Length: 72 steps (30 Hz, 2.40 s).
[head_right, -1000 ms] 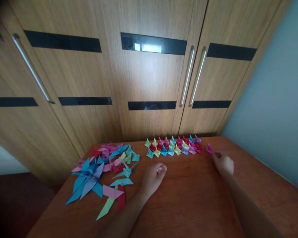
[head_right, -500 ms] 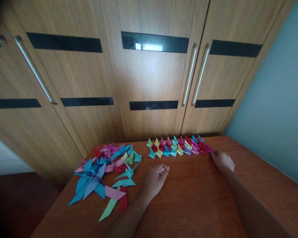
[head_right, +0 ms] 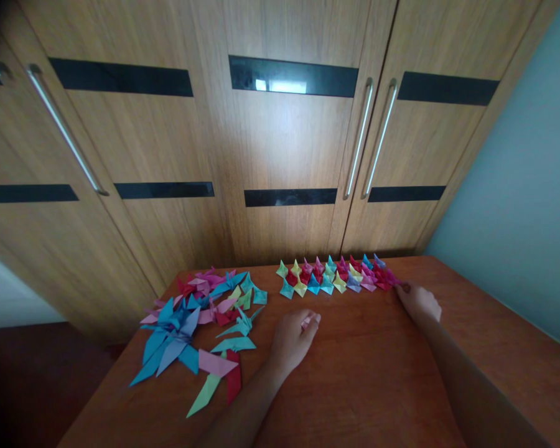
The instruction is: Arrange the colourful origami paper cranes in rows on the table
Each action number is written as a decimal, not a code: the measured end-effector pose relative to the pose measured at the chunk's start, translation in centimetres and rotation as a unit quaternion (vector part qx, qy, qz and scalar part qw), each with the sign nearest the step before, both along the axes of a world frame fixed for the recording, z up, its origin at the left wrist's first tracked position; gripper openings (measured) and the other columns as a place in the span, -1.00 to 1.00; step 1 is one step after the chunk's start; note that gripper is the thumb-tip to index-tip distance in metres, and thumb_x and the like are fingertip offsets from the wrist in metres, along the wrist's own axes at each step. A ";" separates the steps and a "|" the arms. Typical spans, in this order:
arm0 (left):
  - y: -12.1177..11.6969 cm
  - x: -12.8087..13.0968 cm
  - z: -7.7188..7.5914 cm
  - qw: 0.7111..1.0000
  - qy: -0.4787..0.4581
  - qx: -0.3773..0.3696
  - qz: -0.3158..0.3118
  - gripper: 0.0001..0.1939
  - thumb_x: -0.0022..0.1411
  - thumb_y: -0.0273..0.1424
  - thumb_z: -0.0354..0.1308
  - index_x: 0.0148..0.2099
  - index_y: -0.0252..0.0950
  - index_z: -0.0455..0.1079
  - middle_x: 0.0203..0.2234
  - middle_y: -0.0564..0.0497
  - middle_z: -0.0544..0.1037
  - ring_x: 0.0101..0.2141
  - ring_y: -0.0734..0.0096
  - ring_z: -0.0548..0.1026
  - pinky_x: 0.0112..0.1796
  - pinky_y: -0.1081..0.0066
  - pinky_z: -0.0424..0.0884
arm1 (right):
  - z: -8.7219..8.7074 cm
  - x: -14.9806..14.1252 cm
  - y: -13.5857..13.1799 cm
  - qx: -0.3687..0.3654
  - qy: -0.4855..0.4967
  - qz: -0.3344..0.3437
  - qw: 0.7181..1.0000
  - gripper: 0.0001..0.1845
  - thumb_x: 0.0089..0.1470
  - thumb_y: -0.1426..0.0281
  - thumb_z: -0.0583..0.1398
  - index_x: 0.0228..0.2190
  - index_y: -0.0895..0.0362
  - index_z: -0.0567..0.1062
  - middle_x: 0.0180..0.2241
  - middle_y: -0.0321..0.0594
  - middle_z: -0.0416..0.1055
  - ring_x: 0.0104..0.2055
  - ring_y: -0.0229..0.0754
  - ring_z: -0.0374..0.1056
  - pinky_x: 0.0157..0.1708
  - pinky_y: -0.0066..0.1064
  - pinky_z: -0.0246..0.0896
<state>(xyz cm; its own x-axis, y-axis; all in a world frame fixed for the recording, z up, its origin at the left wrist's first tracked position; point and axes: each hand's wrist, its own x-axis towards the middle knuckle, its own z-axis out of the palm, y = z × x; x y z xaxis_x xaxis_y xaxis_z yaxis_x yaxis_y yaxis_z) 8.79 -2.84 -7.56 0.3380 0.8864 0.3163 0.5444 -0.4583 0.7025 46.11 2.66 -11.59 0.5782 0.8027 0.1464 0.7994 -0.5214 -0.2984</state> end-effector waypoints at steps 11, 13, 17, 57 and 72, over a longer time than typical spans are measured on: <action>0.0 0.0 -0.1 1.000 0.001 0.010 0.000 -0.63 0.31 -0.22 -0.13 -0.43 -0.27 0.34 -0.52 0.03 0.49 -0.50 0.44 0.40 -0.50 0.47 0.08 | 0.3 -0.9 -1.1 0.024 0.023 -0.031 0.999 -0.46 0.02 0.04 0.02 -0.09 0.05 0.49 -0.23 0.01 0.49 -0.20 0.14 0.39 -0.34 -0.22 0.25; 0.0 0.0 -0.1 1.000 0.001 0.008 -0.001 -0.63 0.31 -0.22 -0.13 -0.43 -0.27 0.33 -0.53 0.03 0.48 -0.50 0.44 0.40 -0.50 0.47 0.08 | 0.2 -1.3 -1.7 0.079 0.037 -0.068 0.994 -0.48 0.02 0.09 0.03 -0.10 0.10 0.49 -0.24 0.02 0.49 -0.20 0.13 0.39 -0.32 -0.23 0.24; 0.1 0.0 -0.2 1.000 -0.002 0.000 -0.002 -0.63 0.30 -0.22 -0.12 -0.45 -0.27 0.33 -0.54 0.04 0.47 -0.51 0.45 0.40 -0.52 0.48 0.07 | 0.2 -3.4 -2.9 0.204 0.085 -0.124 0.967 -0.52 0.02 0.17 0.01 -0.21 0.21 0.53 -0.29 0.04 0.50 -0.21 0.10 0.39 -0.26 -0.24 0.22; -0.5 -17.9 5.0 0.906 0.373 0.008 0.200 -0.73 0.22 -0.36 0.00 -0.03 -0.22 0.35 -0.14 -0.13 0.48 -0.16 0.20 0.45 -0.21 0.34 0.32 | 0.6 -15.9 -4.2 0.176 0.227 0.172 0.942 -0.69 -0.01 0.19 0.03 -0.39 0.08 0.49 -0.51 -0.24 0.50 -0.39 -0.11 0.43 -0.38 -0.45 0.16; 0.2 -17.7 4.0 0.901 0.386 0.044 0.192 -0.80 0.18 -0.43 0.00 -0.17 -0.26 0.39 -0.18 -0.14 0.47 -0.18 0.18 0.45 -0.24 0.34 0.33 | 0.2 -15.8 -4.0 0.168 0.214 0.180 0.945 -0.67 0.02 0.17 0.01 -0.35 0.06 0.49 -0.44 -0.23 0.50 -0.34 -0.10 0.42 -0.34 -0.43 0.17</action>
